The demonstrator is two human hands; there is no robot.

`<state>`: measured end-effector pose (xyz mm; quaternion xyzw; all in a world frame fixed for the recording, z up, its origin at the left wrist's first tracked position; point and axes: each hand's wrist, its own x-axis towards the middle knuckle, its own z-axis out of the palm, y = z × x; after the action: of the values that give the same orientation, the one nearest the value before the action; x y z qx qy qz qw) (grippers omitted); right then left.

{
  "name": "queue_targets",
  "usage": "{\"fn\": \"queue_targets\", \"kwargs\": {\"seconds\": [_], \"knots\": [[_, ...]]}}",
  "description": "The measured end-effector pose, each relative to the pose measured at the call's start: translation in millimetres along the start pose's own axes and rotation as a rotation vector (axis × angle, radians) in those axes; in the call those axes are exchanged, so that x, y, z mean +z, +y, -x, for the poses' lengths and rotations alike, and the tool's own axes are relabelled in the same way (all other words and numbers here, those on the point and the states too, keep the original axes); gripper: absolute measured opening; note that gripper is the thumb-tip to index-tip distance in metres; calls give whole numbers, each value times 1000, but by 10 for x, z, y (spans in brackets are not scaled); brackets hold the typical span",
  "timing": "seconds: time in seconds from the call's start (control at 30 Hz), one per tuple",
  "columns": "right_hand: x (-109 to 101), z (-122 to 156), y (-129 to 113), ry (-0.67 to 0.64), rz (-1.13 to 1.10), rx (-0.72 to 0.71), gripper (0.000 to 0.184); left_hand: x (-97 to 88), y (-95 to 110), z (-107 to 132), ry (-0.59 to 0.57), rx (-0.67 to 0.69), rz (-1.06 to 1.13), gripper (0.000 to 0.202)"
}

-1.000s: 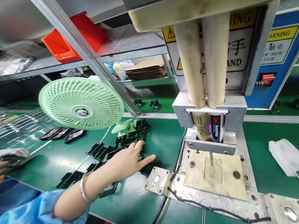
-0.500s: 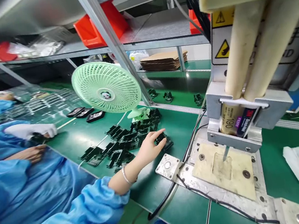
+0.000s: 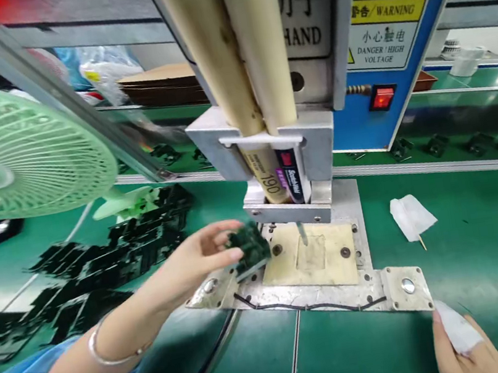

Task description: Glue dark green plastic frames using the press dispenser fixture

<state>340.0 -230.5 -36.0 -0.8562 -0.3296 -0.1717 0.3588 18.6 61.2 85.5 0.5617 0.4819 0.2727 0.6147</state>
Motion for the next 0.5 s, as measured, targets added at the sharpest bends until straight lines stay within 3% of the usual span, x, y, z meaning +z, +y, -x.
{"fn": "queue_targets", "kwargs": {"seconds": [0.1, 0.2, 0.37, 0.5], "knots": [[9, -23, -59, 17, -11, -15, 36, 409, 59, 71, -340, -232, 129, 55], [4, -28, -95, 32, -21, -70, 38, 683, 82, 17, -452, -303, 183, 53], [17, -43, -94, 45, -30, -174, 37, 819, 123, -231, -546, -134, 129, 49], [46, -44, -70, 87, -15, -251, 30, 828, 37, -350, -486, 71, -65, 61]]}}
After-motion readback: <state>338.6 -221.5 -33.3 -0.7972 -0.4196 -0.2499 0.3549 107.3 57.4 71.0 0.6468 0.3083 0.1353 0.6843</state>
